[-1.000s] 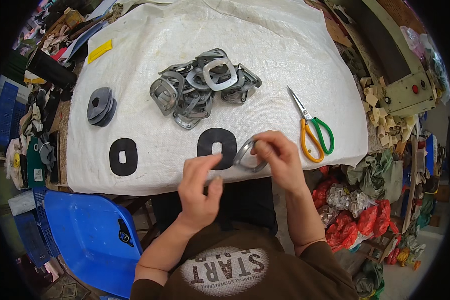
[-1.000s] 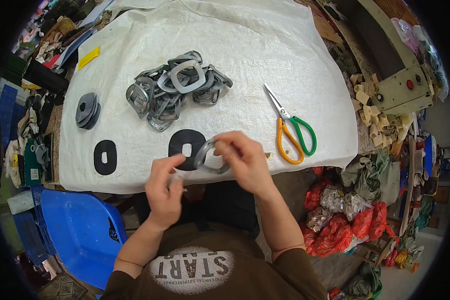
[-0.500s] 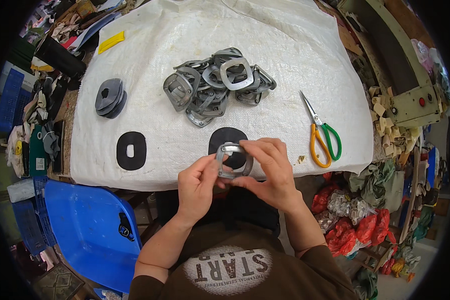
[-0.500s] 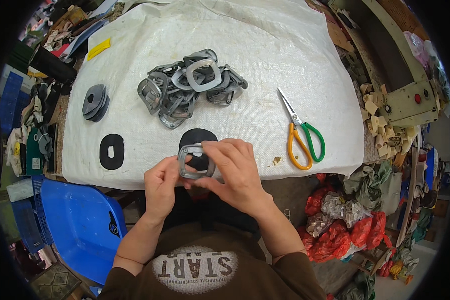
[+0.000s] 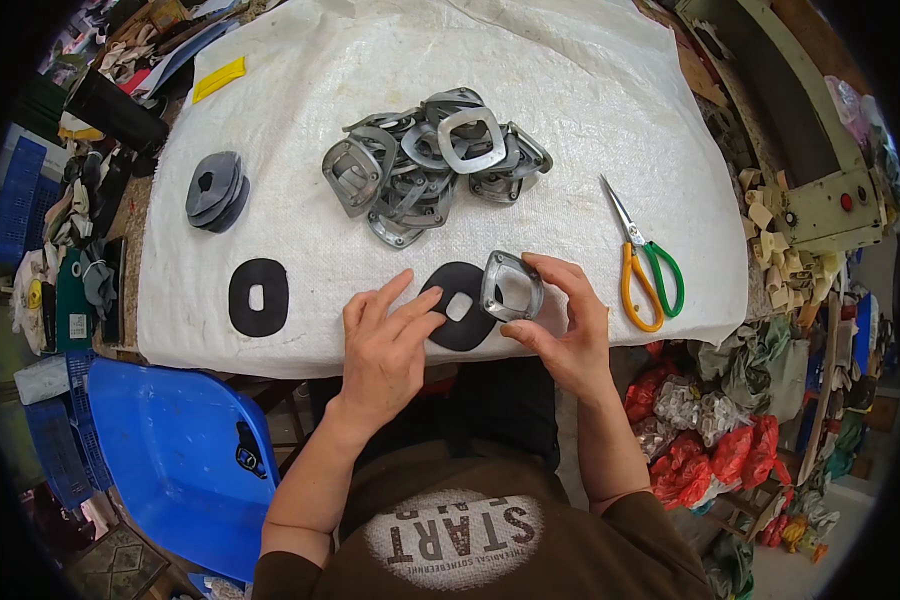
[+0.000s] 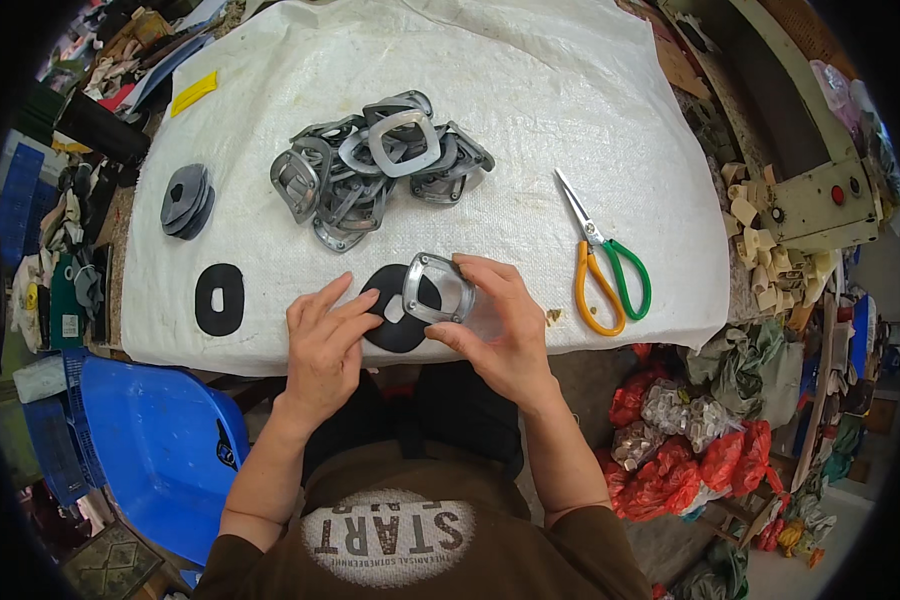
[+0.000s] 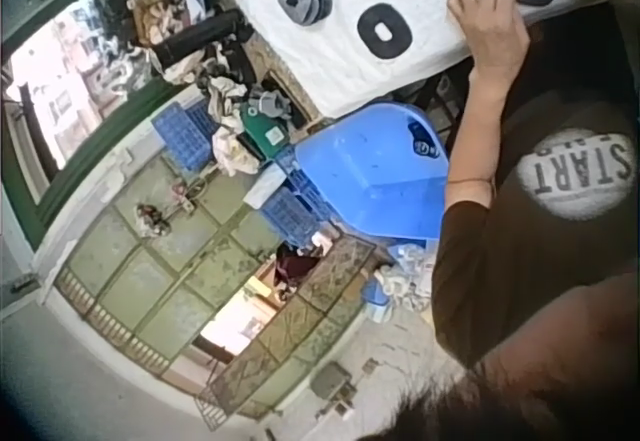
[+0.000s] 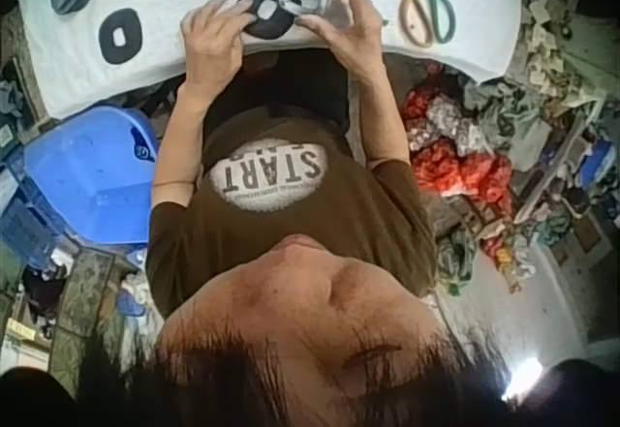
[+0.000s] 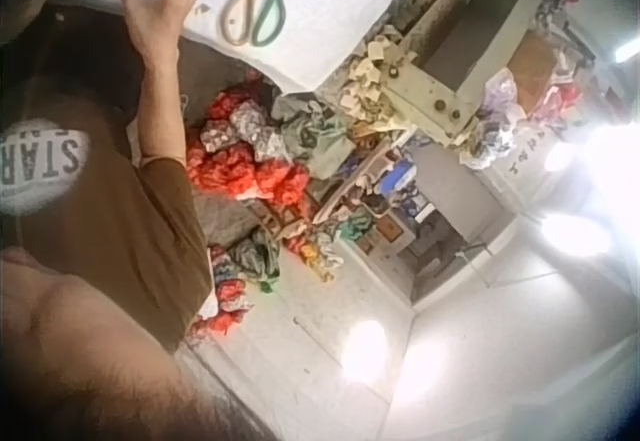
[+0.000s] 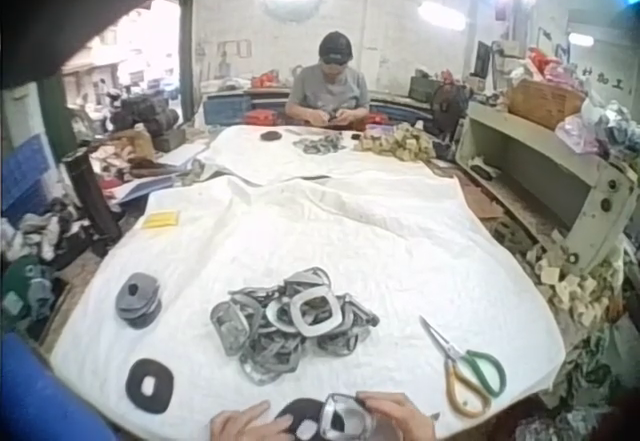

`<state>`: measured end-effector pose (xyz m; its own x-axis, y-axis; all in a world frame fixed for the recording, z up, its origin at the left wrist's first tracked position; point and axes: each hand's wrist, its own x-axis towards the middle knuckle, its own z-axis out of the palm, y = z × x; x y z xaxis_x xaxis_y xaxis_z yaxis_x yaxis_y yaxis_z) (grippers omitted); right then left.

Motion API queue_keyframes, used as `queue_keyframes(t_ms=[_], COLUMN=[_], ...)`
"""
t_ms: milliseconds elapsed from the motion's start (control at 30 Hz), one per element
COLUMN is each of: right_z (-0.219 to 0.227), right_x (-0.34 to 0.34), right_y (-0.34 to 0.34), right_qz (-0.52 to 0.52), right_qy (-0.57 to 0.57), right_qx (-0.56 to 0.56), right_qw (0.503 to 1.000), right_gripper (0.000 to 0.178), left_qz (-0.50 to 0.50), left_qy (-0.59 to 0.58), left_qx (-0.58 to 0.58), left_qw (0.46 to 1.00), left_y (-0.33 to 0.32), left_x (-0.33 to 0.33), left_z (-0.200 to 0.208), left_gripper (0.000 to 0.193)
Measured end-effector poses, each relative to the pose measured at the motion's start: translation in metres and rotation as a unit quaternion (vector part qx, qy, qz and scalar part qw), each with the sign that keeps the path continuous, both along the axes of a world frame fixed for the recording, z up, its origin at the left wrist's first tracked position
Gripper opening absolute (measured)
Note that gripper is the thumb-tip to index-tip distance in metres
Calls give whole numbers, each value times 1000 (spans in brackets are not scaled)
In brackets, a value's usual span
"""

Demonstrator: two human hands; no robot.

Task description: Assembling foam rings onto plastic inserts for shoe components at a workstation.

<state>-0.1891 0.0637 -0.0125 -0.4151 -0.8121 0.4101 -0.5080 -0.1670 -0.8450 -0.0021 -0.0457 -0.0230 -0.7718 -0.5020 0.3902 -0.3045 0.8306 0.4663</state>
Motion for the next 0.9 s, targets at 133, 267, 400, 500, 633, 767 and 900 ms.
queue_keyframes(t_ms=[133,267,400,500,633,767,900], right_z=[-4,-7,-9,-7,-9,-3,-1], right_x=[1,1,1,1,1,-1,-1], right_y=[1,1,1,1,2,-1,-4], right_qz=[22,33,39,44,49,61,74], right_qy=[-51,-51,-47,-20,-25,65,96], right_qx=[18,18,0,4,-4,27,37], right_qw=[998,998,998,999,998,996,992], right_gripper=[60,61,61,59,58,58,61], left_qz=[-16,62,60,-3,-25,45,48], left_qy=[19,32,-53,-90,-31,-54,-95], left_qx=[20,40,21,31,100,72,22], left_qw=[999,997,997,995,994,995,994], left_y=[-11,5,7,-2,-13,1,2], left_x=[-6,-9,-13,-16,-8,4,1], left_z=[-1,11,14,22,15,15,20], left_gripper=[27,38,46,53,50,49,49])
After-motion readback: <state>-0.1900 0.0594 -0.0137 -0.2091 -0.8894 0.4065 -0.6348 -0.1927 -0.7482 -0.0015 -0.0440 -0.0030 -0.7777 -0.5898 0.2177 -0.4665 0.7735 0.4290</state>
